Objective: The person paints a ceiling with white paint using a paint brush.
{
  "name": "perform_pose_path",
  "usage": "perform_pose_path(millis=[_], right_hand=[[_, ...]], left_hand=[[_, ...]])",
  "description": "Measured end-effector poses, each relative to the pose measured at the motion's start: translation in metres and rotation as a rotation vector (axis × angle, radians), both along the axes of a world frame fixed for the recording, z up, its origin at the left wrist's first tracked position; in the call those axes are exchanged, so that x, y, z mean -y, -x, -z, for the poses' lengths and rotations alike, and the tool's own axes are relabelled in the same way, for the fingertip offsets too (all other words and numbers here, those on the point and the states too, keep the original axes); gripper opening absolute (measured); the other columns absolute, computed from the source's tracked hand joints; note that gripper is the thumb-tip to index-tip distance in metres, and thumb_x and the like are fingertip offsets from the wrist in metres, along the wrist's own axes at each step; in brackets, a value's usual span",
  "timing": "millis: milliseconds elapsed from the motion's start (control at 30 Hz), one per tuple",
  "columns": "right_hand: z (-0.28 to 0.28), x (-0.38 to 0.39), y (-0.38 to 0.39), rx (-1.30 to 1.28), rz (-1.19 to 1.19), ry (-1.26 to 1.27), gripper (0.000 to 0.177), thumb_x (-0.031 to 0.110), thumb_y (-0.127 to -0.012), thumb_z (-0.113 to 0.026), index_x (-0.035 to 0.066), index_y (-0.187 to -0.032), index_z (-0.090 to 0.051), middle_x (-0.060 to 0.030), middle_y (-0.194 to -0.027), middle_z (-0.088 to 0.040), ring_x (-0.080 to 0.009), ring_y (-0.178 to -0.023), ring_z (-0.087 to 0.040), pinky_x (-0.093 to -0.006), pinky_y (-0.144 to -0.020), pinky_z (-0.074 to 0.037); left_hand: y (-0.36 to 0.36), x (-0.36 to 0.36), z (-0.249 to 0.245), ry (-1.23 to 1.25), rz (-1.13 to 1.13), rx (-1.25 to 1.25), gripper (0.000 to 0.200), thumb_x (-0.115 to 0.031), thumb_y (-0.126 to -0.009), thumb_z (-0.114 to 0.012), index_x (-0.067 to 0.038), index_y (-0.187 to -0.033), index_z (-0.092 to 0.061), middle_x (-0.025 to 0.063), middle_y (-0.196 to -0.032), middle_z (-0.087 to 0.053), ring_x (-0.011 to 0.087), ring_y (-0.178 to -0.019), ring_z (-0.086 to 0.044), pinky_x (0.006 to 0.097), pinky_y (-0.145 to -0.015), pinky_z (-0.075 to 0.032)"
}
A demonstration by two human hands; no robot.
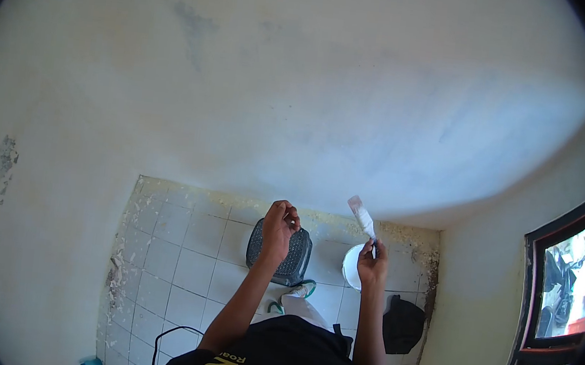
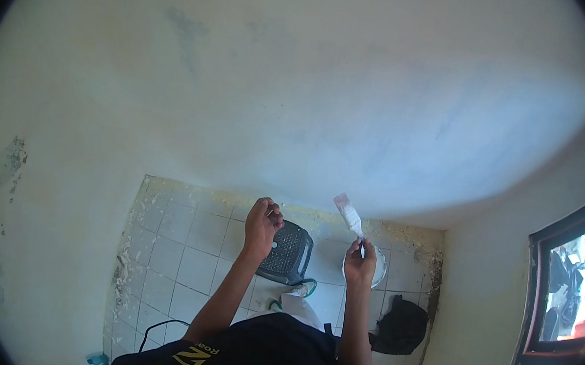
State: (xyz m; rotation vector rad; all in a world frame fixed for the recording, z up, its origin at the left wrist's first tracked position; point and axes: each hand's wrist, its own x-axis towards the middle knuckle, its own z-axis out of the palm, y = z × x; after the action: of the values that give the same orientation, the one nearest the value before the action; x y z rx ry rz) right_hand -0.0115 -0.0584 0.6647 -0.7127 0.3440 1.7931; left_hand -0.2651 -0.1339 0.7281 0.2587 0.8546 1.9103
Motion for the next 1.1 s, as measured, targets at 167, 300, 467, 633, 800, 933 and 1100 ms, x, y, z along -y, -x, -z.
perform_pose_path(millis=[167, 300, 467, 633, 800, 933, 1100], right_hand=[[0.019, 0.059, -0.047, 0.038, -0.026, 0.017, 0.016, 0.007, -0.092, -0.066, 0.001, -0.105, -0.059, -0.0128, -0.098, -0.064, -0.0183, -0.082, -0.066, -0.0264, -0.067, -0.058], [0.041, 0.082, -0.085, 0.099, 0.017, 0.084, 0.011, 0.010, -0.091, -0.067, 0.003, -0.100, -0.063, -0.0104, -0.090, -0.065, -0.0189, -0.077, -0.066, -0.0280, -0.064, -0.056], [0.094, 0.082, -0.134, 0.211, 0.052, 0.068, 0.009, 0.007, -0.092, -0.065, 0.002, -0.098, -0.062, -0.0107, -0.090, -0.066, -0.0185, -0.078, -0.066, -0.0274, -0.063, -0.056], [0.143, 0.041, -0.157, 0.632, 0.051, 0.011, 0.003, 0.002, -0.090, -0.063, 0.000, -0.091, -0.065, -0.0096, -0.082, -0.067, -0.0191, -0.072, -0.065, -0.0268, -0.062, -0.055], [0.233, -0.011, -0.180, 0.978, 0.006, 0.084, 0.013, -0.006, -0.082, -0.070, -0.007, -0.092, -0.062, -0.0132, -0.083, -0.066, -0.0217, -0.072, -0.069, -0.0347, -0.068, -0.061], [0.328, -0.046, -0.209, 1.124, -0.077, -0.011, 0.014, -0.004, -0.082, -0.072, -0.009, -0.094, -0.065, -0.0126, -0.086, -0.067, -0.0213, -0.074, -0.069, -0.0326, -0.070, -0.060], [0.458, -0.079, -0.229, 1.422, -0.385, -0.141, 0.013, 0.001, -0.080, -0.070, -0.007, -0.090, -0.069, -0.0116, -0.075, -0.071, -0.0171, -0.069, -0.069, -0.0294, -0.066, -0.056]], left_hand=[[-0.042, 0.053, 0.019, 0.048, -0.008, 0.085, 0.016, -0.026, -0.100, -0.061, -0.011, -0.100, -0.061, 0.0008, -0.085, -0.060, 0.0135, -0.073, -0.057, 0.0297, -0.064, -0.045], [-0.078, 0.060, 0.037, 0.115, 0.000, 0.097, 0.015, -0.027, -0.099, -0.063, -0.011, -0.099, -0.063, -0.0011, -0.087, -0.062, 0.0115, -0.072, -0.057, 0.0293, -0.066, -0.045], [-0.122, 0.051, 0.056, 0.203, 0.013, 0.023, 0.015, -0.023, -0.101, -0.060, -0.008, -0.103, -0.061, 0.0008, -0.088, -0.059, 0.0116, -0.072, -0.055, 0.0298, -0.065, -0.044], [-0.161, 0.005, 0.108, 0.328, 0.038, -0.010, 0.020, -0.028, -0.100, -0.062, -0.009, -0.103, -0.060, 0.0020, -0.090, -0.057, 0.0137, -0.074, -0.055, 0.0306, -0.067, -0.045], [-0.198, -0.047, 0.195, 0.524, 0.097, -0.092, 0.016, -0.025, -0.101, -0.056, -0.010, -0.104, -0.055, 0.0047, -0.093, -0.059, 0.0153, -0.073, -0.057, 0.0318, -0.066, -0.047], [-0.226, -0.099, 0.287, 0.530, 0.202, -0.222, 0.013, -0.022, -0.099, -0.051, -0.011, -0.103, -0.048, 0.0102, -0.101, -0.058, 0.0169, -0.071, -0.059, 0.0323, -0.064, -0.047], [-0.245, -0.133, 0.454, 0.633, 0.356, -0.336, 0.023, -0.017, -0.095, -0.065, -0.009, -0.103, -0.045, 0.0081, -0.101, -0.061, 0.0152, -0.074, -0.063, 0.0284, -0.061, -0.047]])
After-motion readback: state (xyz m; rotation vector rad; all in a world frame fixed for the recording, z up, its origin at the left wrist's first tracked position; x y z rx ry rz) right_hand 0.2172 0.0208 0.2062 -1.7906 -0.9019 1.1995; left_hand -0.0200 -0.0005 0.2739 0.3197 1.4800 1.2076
